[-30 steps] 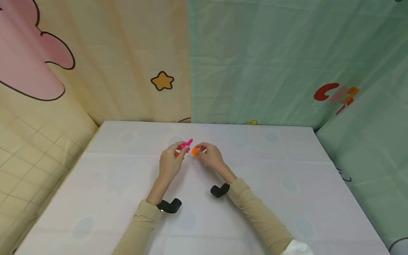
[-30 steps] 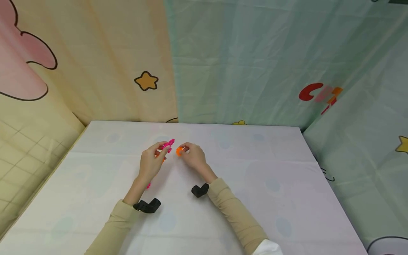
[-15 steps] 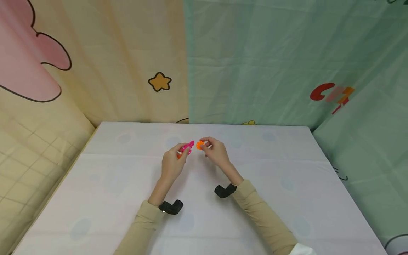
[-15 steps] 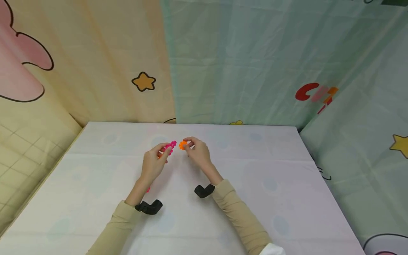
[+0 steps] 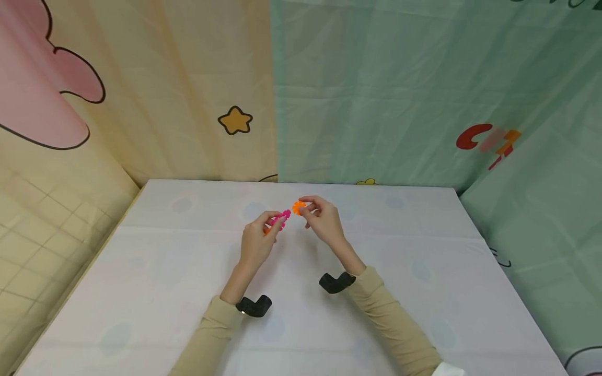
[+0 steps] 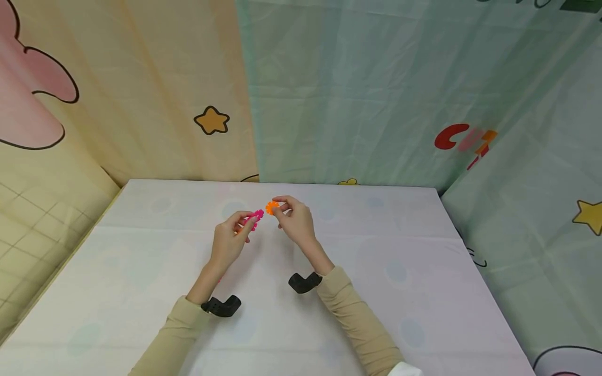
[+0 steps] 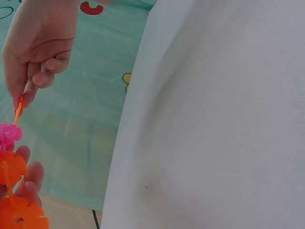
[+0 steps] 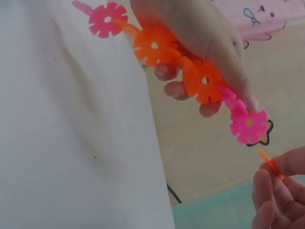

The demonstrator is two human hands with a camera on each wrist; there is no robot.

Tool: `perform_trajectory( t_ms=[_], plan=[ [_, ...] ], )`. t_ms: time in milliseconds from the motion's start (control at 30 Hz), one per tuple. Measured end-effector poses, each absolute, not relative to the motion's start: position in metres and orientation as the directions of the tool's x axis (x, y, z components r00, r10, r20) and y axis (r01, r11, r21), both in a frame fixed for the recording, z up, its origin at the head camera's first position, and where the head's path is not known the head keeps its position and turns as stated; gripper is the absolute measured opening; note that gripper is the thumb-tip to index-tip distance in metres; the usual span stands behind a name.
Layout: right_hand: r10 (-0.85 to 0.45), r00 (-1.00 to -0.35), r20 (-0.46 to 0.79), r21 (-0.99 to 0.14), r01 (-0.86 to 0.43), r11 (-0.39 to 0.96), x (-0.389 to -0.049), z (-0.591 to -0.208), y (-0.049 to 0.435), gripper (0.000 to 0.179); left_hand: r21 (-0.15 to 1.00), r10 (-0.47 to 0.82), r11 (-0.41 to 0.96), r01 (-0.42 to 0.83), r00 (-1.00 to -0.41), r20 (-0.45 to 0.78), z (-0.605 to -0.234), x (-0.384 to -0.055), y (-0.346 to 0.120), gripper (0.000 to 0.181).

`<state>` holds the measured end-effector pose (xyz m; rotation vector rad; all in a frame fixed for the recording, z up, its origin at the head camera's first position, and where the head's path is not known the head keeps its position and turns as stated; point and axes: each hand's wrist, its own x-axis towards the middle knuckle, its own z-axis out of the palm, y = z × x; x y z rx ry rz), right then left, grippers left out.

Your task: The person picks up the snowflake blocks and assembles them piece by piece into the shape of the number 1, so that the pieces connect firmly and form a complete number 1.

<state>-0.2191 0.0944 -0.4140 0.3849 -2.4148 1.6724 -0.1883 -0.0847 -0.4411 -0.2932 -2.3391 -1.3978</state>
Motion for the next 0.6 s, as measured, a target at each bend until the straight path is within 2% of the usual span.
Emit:
perform_trajectory(
  t_ms=[300, 600],
  plan=[
    [-0.092, -0.960, 0.263, -0.918, -0.278, 0.281, -0.2147, -0.4097, 0.0925, 0.027, 0.779, 0.027, 0.493, 0.389, -0.901, 0.433, -0.4413, -0.1870, -0.0801, 0.021],
    [-0.068, -0.957, 0.282, -0.911, -0.290, 0.293, -0.2121, -0.4086, 0.0905, 0.025, 0.760, 0.075, 0.495, 0.420, -0.893, 0.444, -0.4430, -0.1869, -0.0772, 0.019]
  ],
)
